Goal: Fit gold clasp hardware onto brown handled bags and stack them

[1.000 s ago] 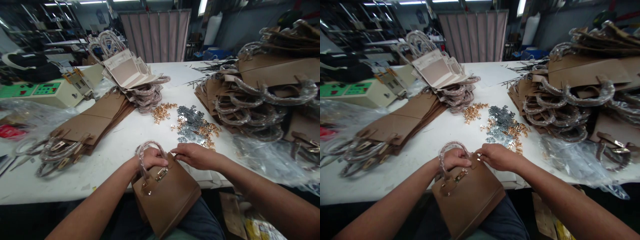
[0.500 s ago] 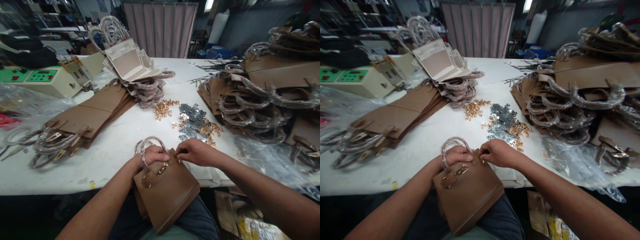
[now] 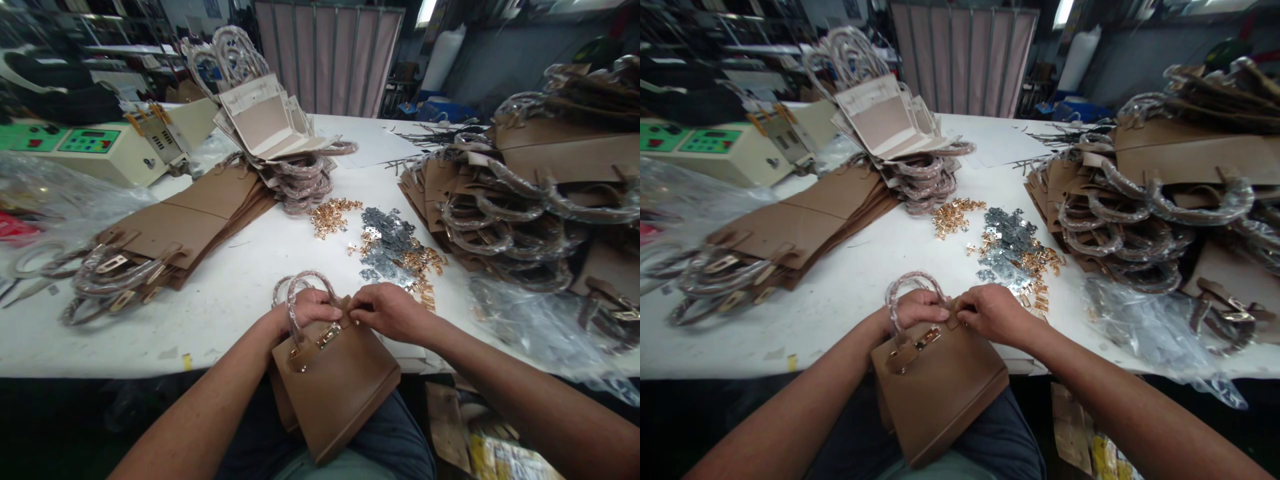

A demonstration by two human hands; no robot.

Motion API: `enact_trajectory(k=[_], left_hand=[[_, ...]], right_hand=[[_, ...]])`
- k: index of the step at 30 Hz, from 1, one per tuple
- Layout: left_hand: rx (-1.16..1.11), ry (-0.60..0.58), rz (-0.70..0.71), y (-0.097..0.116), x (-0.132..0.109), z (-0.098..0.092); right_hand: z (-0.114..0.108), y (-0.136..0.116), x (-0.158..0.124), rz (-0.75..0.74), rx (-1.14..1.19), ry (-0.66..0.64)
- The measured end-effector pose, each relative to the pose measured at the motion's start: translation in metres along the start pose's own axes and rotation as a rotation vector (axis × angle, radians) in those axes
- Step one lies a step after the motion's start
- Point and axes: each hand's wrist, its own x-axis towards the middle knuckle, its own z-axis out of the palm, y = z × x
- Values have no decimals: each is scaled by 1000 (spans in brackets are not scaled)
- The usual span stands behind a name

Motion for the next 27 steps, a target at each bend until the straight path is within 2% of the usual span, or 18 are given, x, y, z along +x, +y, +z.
enact_trajectory(k=[4,7,10,15,21,27], left_hand=[[-17,-1,-12,0,-1,0],[-25,-5,-23,1,-2,0],[-36,1,-19,3,-2,1],[-35,4,-2,5,-3,2],[-41,8,-21,3,-2,2],[-40,6,-22,2,0,2]], right_hand=[[-1,8,-4,-107,67,-4],[-5,18,-9,-228,50,-78],[-7,22,-12,-282,-125,-118],[-2,20,-13,-383,-546,-81],[3,34,-19,-439,-581,4],[-4,39,-15,-633,-625,1]])
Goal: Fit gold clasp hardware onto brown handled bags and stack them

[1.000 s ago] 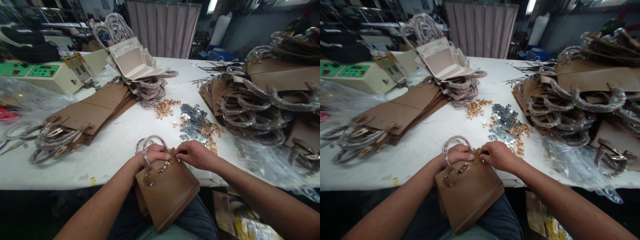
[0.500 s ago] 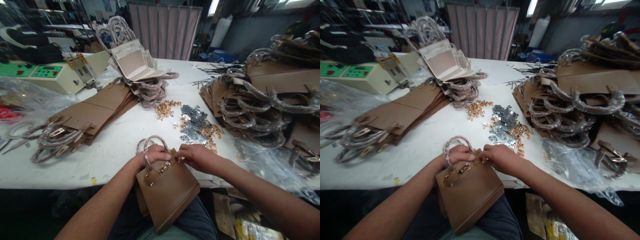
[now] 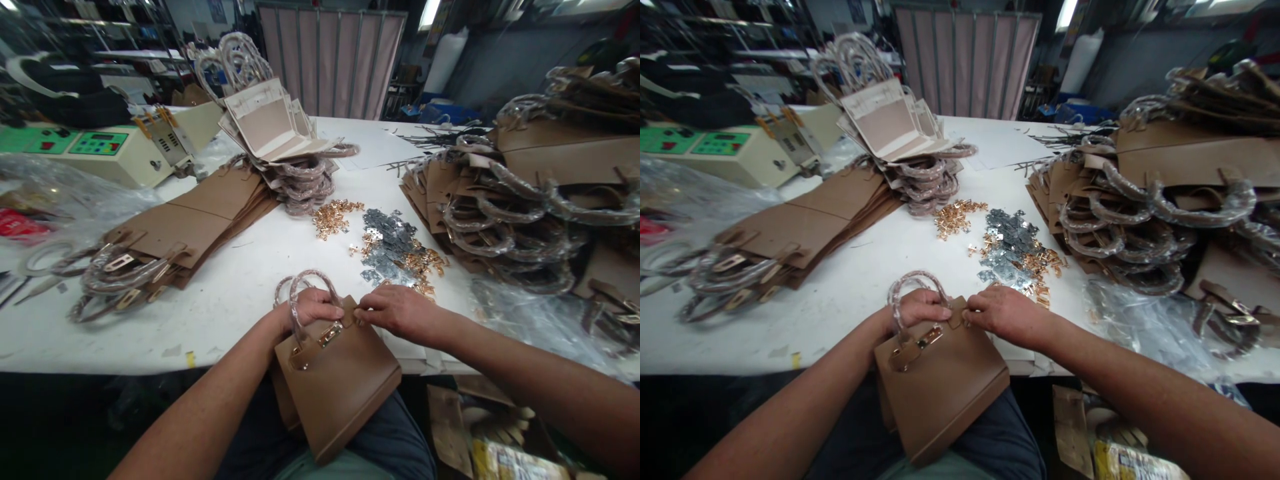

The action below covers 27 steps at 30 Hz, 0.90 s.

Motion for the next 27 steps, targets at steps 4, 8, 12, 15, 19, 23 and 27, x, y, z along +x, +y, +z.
enact_trajectory(k=[4,8,12,15,19,23,27], left_hand=[[35,-1,12,0,1,1],[94,2,36,0,2,1],[97,15,15,-2,4,0],[130,44,8,-4,6,-1],[127,43,23,-5,7,-1],[147,29,40,-4,6,-1],[154,24,37,-6,5,0]], right_hand=[[-9,3,4,-63,28,-2],[-17,3,9,-146,8,-44],[-19,7,12,-188,0,-74],[-16,7,14,-160,-53,-88],[-11,1,15,-168,-103,-77],[-10,3,13,-229,-98,-65],[-9,12,8,-261,-72,-38]])
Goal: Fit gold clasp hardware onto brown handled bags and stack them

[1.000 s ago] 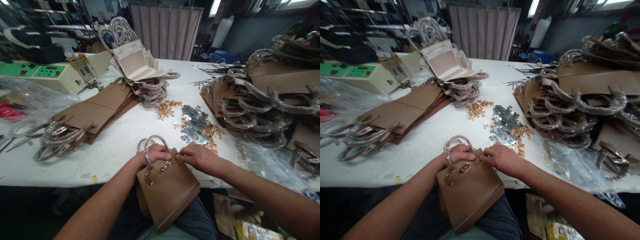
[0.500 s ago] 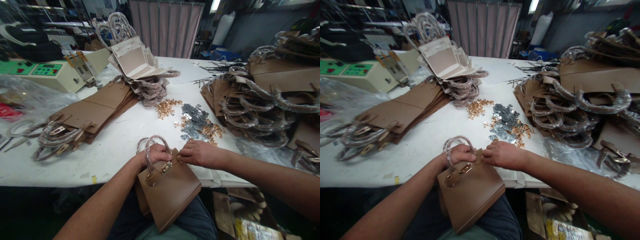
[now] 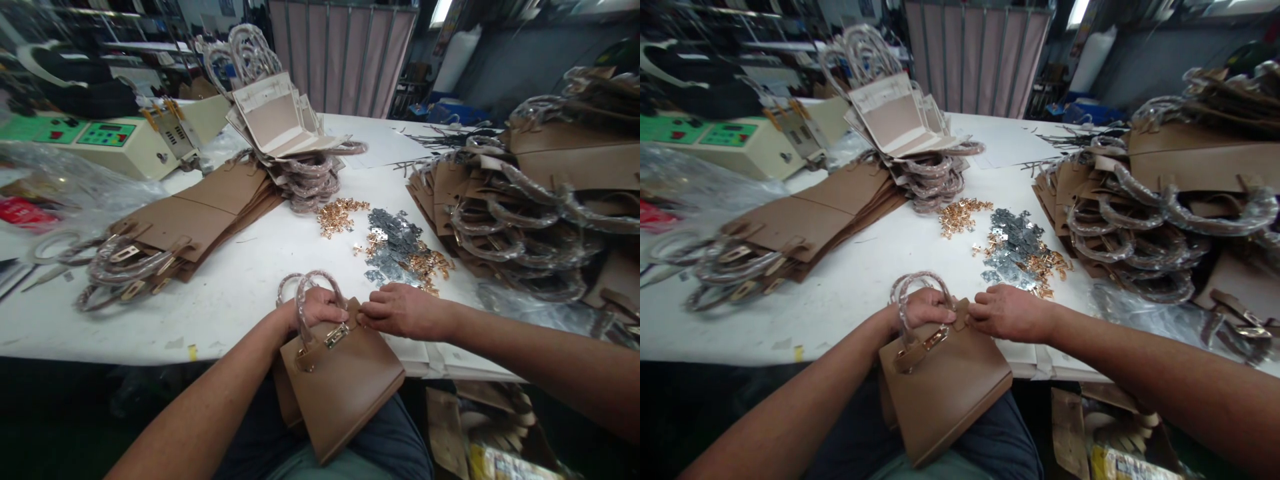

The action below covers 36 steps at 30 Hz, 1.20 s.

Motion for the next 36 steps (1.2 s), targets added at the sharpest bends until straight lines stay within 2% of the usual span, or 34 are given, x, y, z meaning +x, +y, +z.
enact_trajectory(k=[10,13,16,20,23,25,31,36], left_hand=[[79,-18,-5,-4,4,-2],[68,-28,-12,-3,3,-2],[35,-22,1,-2,2,0],[49,3,16,-2,2,1],[75,15,15,-3,3,1],[59,11,12,-2,3,2],[15,8,33,0,0,6],[82,22,35,2,-2,6]], right_hand=[[-1,6,-8,8,-23,-58],[-4,10,-9,69,14,-51],[1,4,-8,254,203,47],[14,-17,-4,659,565,278],[19,-29,-1,876,700,319],[17,-33,2,897,716,280],[9,-37,11,867,577,208],[9,-44,16,921,551,174]])
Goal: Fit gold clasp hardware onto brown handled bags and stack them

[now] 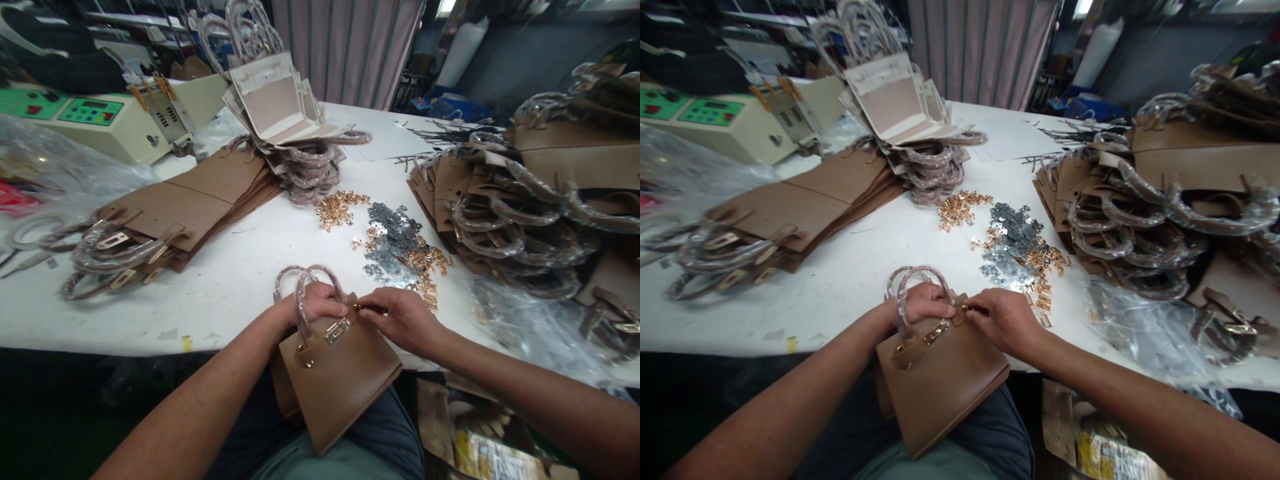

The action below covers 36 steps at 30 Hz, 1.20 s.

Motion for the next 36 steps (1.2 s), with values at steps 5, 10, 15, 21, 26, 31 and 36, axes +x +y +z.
enact_trajectory(k=[5,10,15,21,26,31,36], left_hand=[[-21,-22,6,1,0,-1],[-8,-24,42,0,0,-1],[10,-13,37,-3,0,-1],[17,-14,46,-6,3,-3],[-7,-3,33,-6,2,-1],[15,-17,42,-5,1,0],[110,-45,86,-8,2,0]], right_hand=[[1,-2,-5,5,-16,13],[3,0,-4,40,7,25],[9,0,-4,31,112,33],[16,-1,-3,40,88,25],[14,0,-1,51,113,-2],[10,-1,1,46,151,-49],[14,-4,4,63,115,-56]])
